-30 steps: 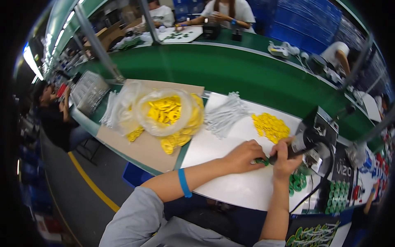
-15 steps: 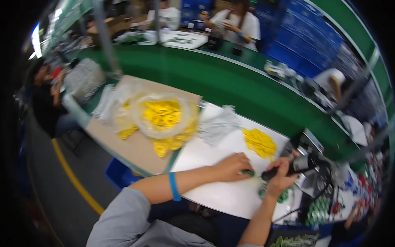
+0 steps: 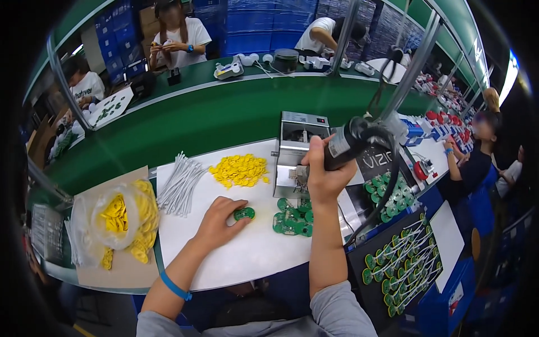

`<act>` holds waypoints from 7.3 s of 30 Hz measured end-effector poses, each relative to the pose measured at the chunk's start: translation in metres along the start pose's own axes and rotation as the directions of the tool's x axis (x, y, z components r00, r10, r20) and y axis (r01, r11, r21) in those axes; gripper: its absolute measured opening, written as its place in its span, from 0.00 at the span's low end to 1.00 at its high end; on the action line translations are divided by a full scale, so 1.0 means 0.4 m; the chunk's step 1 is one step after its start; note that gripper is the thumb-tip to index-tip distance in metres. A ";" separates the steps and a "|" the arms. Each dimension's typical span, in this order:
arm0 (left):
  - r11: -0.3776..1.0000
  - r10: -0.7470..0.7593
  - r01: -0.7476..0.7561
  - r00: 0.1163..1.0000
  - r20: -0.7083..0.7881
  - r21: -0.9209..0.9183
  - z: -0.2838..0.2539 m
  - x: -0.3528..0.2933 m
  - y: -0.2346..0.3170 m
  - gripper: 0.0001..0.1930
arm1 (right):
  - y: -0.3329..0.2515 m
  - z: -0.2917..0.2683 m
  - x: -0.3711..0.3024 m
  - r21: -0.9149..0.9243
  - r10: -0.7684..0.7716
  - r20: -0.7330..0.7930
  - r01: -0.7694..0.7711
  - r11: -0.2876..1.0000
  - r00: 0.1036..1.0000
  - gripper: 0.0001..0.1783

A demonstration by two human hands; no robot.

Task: The person assembles electronic components onto circular PCBs using an electric screwdriver.

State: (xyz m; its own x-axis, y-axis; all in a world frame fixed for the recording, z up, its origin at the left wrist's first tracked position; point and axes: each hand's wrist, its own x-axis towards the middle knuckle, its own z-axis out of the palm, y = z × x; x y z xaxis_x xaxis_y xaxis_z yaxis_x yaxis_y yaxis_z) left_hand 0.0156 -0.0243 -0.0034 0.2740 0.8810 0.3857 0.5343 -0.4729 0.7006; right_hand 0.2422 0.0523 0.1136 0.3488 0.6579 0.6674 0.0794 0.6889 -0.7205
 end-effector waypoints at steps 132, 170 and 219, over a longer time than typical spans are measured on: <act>0.997 0.071 -0.071 0.997 -0.037 0.003 -0.235 -0.267 -0.099 0.21 | -0.186 0.241 -0.452 -0.564 0.273 0.357 -0.026 0.825 0.893 0.25; 0.959 -0.127 0.118 0.992 -0.018 -0.258 -0.431 -0.647 -0.239 0.23 | -0.304 0.745 -0.839 -0.065 -0.225 0.227 0.246 0.967 0.947 0.10; 0.689 -0.410 0.130 0.881 -0.235 -0.713 -0.235 -0.125 -0.075 0.26 | -0.051 0.353 -0.349 -0.445 0.343 0.771 0.068 0.893 0.536 0.05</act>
State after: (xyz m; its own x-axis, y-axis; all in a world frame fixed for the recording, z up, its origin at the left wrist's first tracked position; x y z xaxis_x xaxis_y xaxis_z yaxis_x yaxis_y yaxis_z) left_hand -0.0892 -0.0553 0.0128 -0.1654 0.9671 0.1935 -0.1669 -0.2208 0.9609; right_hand 0.0601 -0.0106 0.0615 -0.5059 0.8238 0.2556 0.5097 0.5246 -0.6819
